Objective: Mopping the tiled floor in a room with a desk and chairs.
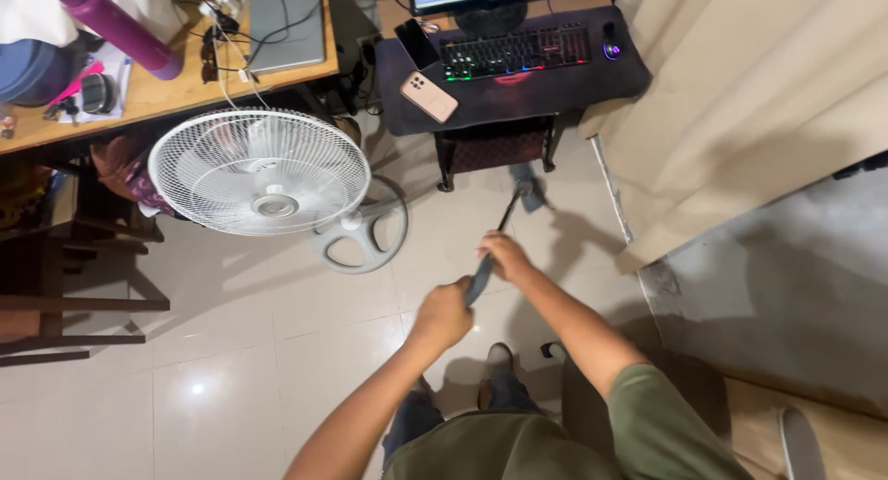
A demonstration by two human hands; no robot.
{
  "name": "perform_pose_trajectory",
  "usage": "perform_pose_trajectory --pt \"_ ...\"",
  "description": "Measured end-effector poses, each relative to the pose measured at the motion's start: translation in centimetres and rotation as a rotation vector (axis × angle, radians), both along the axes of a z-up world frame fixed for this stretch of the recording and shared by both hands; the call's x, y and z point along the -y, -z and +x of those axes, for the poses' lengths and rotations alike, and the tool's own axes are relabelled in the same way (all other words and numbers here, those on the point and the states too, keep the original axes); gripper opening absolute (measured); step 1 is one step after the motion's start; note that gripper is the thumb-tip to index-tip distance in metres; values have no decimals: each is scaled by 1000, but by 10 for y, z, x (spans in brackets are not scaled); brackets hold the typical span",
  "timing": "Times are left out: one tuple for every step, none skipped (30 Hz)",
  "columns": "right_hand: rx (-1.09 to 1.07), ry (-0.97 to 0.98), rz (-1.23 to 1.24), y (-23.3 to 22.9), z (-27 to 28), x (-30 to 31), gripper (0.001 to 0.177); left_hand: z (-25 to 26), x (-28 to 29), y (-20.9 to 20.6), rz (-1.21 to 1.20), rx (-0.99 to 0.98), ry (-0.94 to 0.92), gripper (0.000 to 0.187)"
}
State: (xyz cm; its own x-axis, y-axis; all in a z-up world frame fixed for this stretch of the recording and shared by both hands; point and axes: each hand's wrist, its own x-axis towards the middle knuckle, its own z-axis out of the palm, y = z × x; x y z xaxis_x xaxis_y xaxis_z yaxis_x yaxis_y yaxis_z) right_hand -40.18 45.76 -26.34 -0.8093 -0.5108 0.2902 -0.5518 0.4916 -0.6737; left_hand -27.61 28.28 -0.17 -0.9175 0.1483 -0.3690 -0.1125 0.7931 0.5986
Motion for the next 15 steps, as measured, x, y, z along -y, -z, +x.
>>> perform_pose_trajectory --pt "-5 -2 0 -9 8 22 13 8 16 -17 0 -5 -2 44" --pt "130 -44 2 -18 18 42 14 16 32 -34 11 8 -14 42" --pt "264 -87 3 -27 29 64 15 26 49 -52 22 20 -26 41" --pt "256 -81 5 -45 42 76 15 36 56 -63 24 12 -21 41" --pt "279 -141 13 -63 56 89 17 47 65 -74 2 119 -32 39" --pt "300 -197 19 -82 67 105 19 55 75 -87 -23 223 -40 38" --pt "289 -189 18 -91 72 110 19 62 80 -82 -24 212 -32 38" --pt "283 -165 -23 -99 79 115 14 69 85 -76 17 149 -58 40" --pt "276 -141 -65 -106 87 120 10 76 91 -69 60 87 -83 42" --pt "271 -134 -66 -88 68 119 10 72 95 -66 59 82 -76 42" --pt "504 -92 -309 -67 57 120 8 67 100 -63 79 89 -74 44" --pt "741 -49 -555 -45 59 124 7 66 104 -59 98 103 -75 45" --pt "974 -3 -804 -2 51 119 5 58 110 -42 98 105 -70 45" --pt "1201 46 -1057 39 41 119 5 49 115 -26 86 51 -41 40" --pt "1424 97 -1314 79 24 131 5 40 119 -9 74 -3 -12 34"
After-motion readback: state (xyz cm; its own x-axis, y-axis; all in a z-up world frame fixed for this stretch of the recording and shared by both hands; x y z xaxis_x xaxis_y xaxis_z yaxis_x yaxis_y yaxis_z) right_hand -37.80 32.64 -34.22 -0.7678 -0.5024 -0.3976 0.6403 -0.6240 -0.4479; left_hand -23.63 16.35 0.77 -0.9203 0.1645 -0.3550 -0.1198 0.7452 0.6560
